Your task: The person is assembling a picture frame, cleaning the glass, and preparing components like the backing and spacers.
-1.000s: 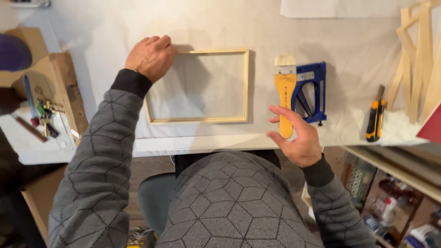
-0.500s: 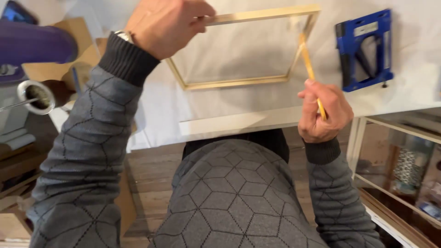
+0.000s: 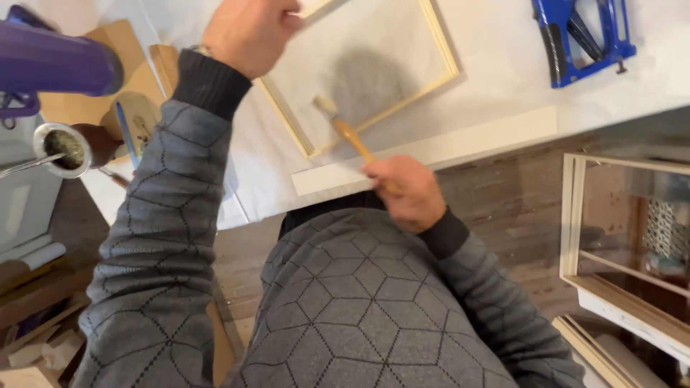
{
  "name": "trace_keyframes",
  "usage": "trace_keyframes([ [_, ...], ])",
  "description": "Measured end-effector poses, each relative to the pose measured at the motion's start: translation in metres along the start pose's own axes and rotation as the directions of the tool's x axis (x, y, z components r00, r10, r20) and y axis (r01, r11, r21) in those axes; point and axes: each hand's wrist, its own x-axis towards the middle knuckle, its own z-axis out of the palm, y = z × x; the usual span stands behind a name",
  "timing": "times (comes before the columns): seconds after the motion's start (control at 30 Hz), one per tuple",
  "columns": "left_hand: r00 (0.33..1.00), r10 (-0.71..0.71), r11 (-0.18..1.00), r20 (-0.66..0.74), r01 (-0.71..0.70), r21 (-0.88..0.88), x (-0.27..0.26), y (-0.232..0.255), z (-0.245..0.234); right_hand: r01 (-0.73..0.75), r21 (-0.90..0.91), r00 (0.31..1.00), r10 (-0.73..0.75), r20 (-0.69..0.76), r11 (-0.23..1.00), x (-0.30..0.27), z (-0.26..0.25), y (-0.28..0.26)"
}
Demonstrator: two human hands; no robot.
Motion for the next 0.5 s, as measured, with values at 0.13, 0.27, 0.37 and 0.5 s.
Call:
trace_keyframes([
  [0.13, 0.992, -0.123, 0.992, -0.028, 0.123, -0.015, -0.018, -0.033, 0.023, -0.36, 0.382, 0.88, 0.446, -0.166, 0.851, -0.031, -0.021, 0.013],
  [0.27, 0.973, -0.185, 0.983, -0.137, 0.185, -0.012, -0.017, -0.056, 0.049, -0.289, 0.449, 0.818, 0.462, -0.342, 0.845, -0.044, -0.037, 0.031],
  [0.37, 0.977, -0.137, 0.99, -0.165, 0.142, 0.016, -0.013, -0.06, 0.068, -0.341, 0.471, 0.795, 0.517, -0.318, 0.813, -0.06, -0.034, 0.037],
  [0.5, 0.994, -0.053, 0.997, -0.096, 0.057, 0.044, 0.017, -0.049, 0.08, -0.369, 0.461, 0.817, 0.518, -0.254, 0.807, -0.06, -0.036, 0.031],
])
